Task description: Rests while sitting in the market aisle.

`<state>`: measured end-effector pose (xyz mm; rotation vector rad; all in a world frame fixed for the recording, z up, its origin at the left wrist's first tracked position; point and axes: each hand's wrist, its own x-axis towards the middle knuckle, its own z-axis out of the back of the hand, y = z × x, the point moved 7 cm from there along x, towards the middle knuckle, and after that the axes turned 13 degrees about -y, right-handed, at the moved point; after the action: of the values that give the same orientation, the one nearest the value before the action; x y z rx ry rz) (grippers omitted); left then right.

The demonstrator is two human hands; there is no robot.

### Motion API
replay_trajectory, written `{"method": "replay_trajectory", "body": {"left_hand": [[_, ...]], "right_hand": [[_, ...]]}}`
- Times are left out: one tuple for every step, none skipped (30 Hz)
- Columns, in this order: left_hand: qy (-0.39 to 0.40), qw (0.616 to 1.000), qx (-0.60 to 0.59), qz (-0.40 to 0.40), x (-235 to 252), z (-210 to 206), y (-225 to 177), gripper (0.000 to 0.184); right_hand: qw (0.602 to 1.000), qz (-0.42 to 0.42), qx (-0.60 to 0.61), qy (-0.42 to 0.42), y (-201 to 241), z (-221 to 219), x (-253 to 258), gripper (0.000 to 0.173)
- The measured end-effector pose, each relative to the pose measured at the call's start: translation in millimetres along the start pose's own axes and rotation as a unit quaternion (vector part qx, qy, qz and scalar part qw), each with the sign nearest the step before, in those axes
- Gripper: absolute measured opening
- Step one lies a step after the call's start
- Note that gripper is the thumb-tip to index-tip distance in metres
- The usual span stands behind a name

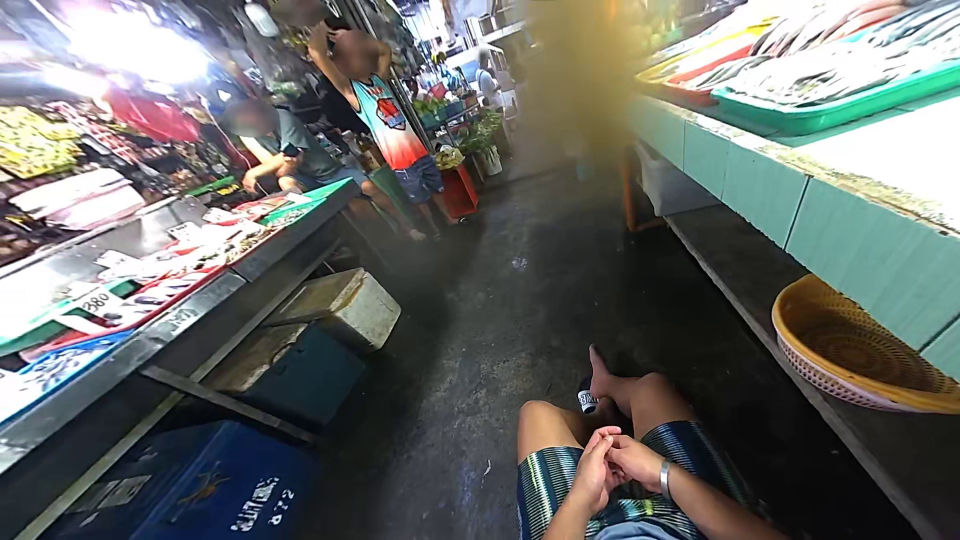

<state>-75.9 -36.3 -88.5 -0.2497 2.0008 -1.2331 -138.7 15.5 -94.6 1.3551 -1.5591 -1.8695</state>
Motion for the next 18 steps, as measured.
{"method": "replay_trajectory", "body": {"left_hand": [[-0.006, 1.0, -0.007, -0.003, -1.7, -1.0, -1.6, 0.036], [-0.009, 1.0, -0.012, -0.006, -2.6, -1.3, -2.7, 0.036], [-0.01, 1.0, -0.015, -0.009, -2.9, -0.8, -3.1, 0.036], [-0.007, 1.0, -0.014, -0.012, -2.4, 0.2, -2.9, 0.036], [-0.003, 1.0, -0.01, -0.012, -1.3, 1.5, -2.1, 0.037], [0.002, 1.0, -0.005, -0.01, -0.1, 2.8, -1.0, 0.037], [0.004, 1.0, -0.001, -0.005, 0.9, 4.0, 0.1, 0.037], [0.005, 1.0, 0.003, -0.003, 1.6, 4.4, 0.9, 0.037], [0.006, 1.0, 0.005, 0.0, 1.9, 3.9, 1.3, 0.037], [0.004, 1.0, 0.003, 0.0, 1.8, 2.8, 1.3, 0.037], [-0.001, 1.0, -0.002, -0.003, 1.0, 1.4, 0.6, 0.037], [-0.004, 1.0, -0.007, -0.006, -0.4, 0.0, -0.8, 0.036], [-0.007, 1.0, -0.012, -0.01, -1.6, -0.8, -2.4, 0.036], [-0.007, 1.0, -0.015, -0.013, -2.0, -0.8, -3.3, 0.036], [-0.005, 1.0, -0.014, -0.012, -2.3, -0.4, -3.5, 0.036], [-0.002, 1.0, -0.013, -0.009, -1.7, 0.6, -2.5, 0.036], [0.0, 1.0, -0.009, -0.005, -0.6, 1.8, -1.1, 0.036], [0.002, 1.0, -0.003, -0.002, 0.9, 2.6, 0.1, 0.036]], "right_hand": [[1.0, -0.001, 0.007, -0.001, 1.2, -1.0, -0.6, 0.025], [1.0, 0.0, 0.012, -0.002, 2.7, -1.8, -1.2, 0.025], [1.0, 0.001, 0.012, -0.001, 3.9, -2.5, -1.6, 0.026], [1.0, 0.004, 0.008, 0.001, 4.9, -2.9, -1.7, 0.026], [1.0, 0.007, 0.0, 0.004, 4.5, -2.9, -0.8, 0.026], [1.0, 0.008, -0.007, 0.005, 3.6, -2.4, 0.3, 0.026], [1.0, 0.006, -0.013, 0.009, 2.4, -1.7, 1.4, 0.026], [1.0, 0.004, -0.018, 0.009, 1.5, -1.2, 1.6, 0.026], [1.0, 0.002, -0.018, 0.008, 0.8, -0.7, 1.4, 0.025], [1.0, 0.001, -0.01, 0.006, 0.4, -0.4, 1.2, 0.025], [1.0, 0.0, -0.001, 0.002, 1.5, -0.8, -0.1, 0.025], [1.0, 0.0, 0.006, 0.0, 3.2, -1.5, -1.4, 0.025], [1.0, 0.002, 0.01, -0.001, 4.8, -2.2, -2.1, 0.025], [1.0, 0.003, 0.01, 0.001, 5.4, -2.7, -2.2, 0.026], [1.0, 0.002, 0.008, 0.004, 4.7, -2.8, -1.5, 0.027], [1.0, 0.002, 0.004, 0.006, 3.6, -2.3, -0.7, 0.027], [1.0, 0.002, -0.002, 0.008, 2.6, -1.4, 0.2, 0.026], [1.0, 0.003, -0.009, 0.009, 2.1, -0.4, 1.0, 0.025]]}}
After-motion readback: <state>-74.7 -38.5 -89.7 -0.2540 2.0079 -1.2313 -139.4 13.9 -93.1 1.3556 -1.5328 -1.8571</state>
